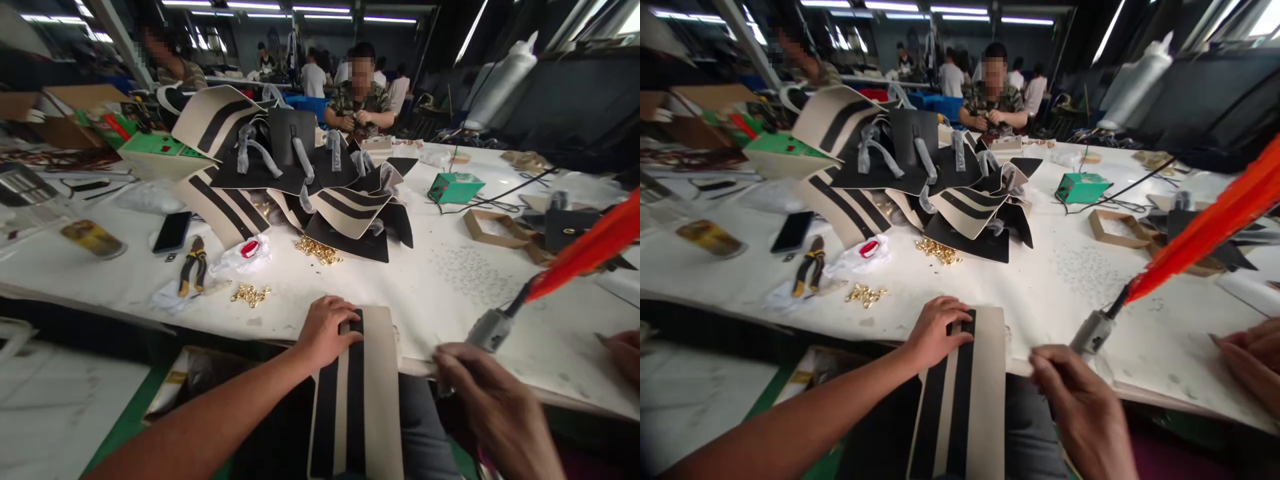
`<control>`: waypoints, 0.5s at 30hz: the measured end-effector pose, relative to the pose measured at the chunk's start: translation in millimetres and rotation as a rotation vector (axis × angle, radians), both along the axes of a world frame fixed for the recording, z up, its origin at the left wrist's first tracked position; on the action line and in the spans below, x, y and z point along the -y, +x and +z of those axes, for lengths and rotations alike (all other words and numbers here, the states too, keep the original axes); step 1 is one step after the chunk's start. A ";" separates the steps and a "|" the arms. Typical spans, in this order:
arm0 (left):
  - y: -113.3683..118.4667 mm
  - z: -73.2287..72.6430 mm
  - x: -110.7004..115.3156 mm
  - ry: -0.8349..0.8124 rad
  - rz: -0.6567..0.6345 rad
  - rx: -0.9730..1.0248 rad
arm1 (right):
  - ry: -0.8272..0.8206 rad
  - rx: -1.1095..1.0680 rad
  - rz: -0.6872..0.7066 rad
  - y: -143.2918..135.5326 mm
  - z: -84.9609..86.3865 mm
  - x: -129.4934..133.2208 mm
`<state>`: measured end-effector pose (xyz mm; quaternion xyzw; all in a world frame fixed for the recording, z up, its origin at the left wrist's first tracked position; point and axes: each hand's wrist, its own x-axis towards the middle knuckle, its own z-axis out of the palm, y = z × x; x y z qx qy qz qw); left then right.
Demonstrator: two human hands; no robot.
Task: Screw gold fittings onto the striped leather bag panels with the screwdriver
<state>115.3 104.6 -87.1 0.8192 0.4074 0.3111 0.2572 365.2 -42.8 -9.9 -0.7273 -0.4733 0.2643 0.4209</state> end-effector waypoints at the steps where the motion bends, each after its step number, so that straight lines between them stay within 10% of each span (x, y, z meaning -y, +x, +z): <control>1: 0.3 0.3 0.6 0.003 0.001 -0.010 | -0.048 -0.096 0.128 -14.5 -7.7 -16.3; 7: -0.7 0.8 0.6 -0.015 -0.021 -0.043 | -0.112 -0.097 0.421 -60.3 -43.2 -88.1; 15: -2.4 -2.7 0.5 -0.020 -0.031 -0.052 | -0.109 0.055 0.503 -56.8 -60.0 -99.5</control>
